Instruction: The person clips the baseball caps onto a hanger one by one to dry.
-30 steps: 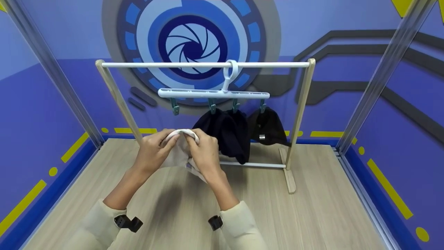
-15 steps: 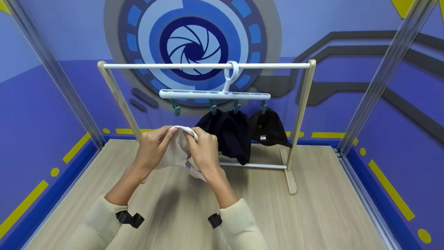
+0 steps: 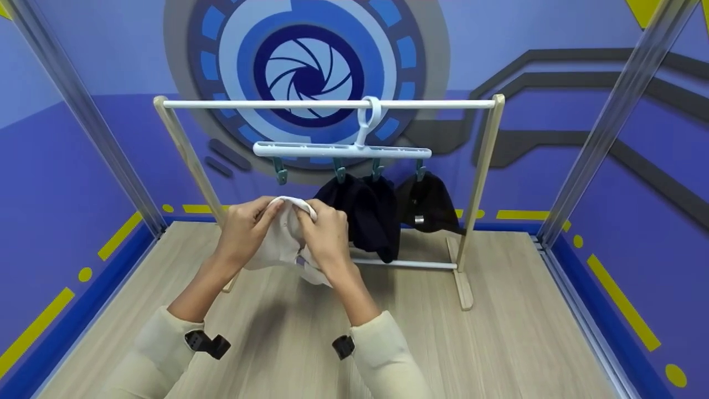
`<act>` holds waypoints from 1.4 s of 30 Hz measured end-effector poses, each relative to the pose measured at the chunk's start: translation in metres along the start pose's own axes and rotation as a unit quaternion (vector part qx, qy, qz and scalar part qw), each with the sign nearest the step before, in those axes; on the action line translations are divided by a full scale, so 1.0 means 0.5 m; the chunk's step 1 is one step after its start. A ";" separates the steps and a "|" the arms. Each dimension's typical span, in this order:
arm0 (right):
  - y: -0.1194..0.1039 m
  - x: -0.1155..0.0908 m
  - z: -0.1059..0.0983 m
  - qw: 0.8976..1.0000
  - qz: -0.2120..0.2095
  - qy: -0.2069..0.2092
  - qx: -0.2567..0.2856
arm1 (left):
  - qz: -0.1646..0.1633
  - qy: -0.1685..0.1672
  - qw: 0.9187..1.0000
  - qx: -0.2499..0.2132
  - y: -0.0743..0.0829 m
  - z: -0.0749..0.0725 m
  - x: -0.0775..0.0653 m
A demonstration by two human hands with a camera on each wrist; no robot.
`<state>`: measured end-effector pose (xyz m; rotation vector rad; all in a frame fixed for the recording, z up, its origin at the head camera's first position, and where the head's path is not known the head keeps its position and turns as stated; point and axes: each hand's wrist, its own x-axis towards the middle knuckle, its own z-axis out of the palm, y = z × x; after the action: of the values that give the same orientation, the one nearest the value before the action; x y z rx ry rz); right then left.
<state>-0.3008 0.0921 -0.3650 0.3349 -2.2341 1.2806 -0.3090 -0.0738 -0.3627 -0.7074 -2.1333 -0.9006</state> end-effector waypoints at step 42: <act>0.001 0.026 0.013 0.999 0.036 -0.008 -0.019 | -0.039 -0.016 0.999 0.001 -0.017 -0.001 0.023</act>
<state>-0.3136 0.0874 -0.3606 0.2547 -2.2991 1.2751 -0.3213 -0.0771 -0.3567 -0.6449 -2.2043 -0.9340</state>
